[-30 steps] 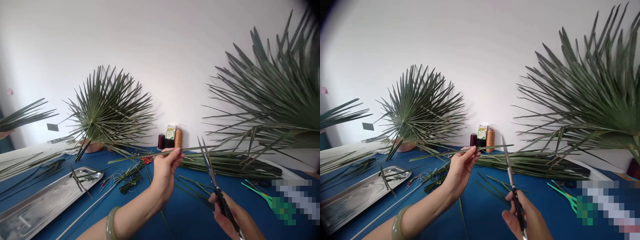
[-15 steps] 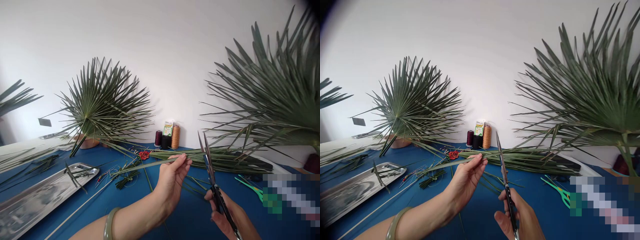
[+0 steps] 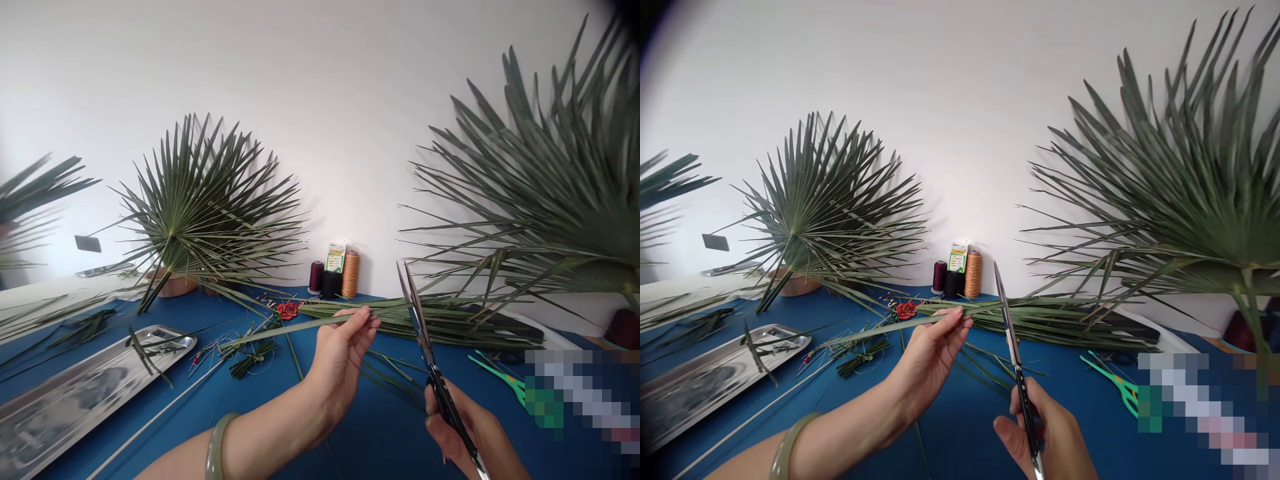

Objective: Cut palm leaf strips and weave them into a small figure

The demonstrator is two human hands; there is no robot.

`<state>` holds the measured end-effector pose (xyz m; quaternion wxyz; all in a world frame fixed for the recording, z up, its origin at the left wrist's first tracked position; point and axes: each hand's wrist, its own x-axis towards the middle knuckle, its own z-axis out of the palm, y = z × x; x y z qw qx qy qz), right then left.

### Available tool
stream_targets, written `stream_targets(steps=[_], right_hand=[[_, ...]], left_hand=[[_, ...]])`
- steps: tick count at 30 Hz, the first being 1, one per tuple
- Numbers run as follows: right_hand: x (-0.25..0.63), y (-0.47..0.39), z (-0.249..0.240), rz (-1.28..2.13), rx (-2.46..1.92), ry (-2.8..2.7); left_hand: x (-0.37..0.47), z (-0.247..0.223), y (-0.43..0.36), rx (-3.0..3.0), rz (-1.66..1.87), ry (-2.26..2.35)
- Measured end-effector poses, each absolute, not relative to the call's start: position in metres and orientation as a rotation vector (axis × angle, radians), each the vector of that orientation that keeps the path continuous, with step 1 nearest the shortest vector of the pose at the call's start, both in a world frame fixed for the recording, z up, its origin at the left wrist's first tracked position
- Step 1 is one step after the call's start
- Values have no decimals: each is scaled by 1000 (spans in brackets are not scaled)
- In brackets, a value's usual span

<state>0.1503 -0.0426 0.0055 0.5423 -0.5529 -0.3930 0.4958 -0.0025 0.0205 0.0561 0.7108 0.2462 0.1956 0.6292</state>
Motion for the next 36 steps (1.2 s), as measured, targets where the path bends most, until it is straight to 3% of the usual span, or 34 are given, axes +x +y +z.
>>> stream_targets(steps=[14, 17, 24, 30, 36], right_hand=[[157, -36, -11, 763, -1464, -1277], [161, -33, -5, 737, -1386, -1221], [172, -35, 25, 658, -1222, -1141], [163, -43, 28, 656, -1217, -1139], [159, -49, 29, 696, -1199, -1210]], left_hand=[[-9, 60, 30, 684, 1377, 474], [-12, 59, 28, 868, 1176, 492], [-5, 44, 9, 1480, 122, 461], [7, 12, 1, 1949, 47, 562], [9, 14, -4, 1882, 39, 574]])
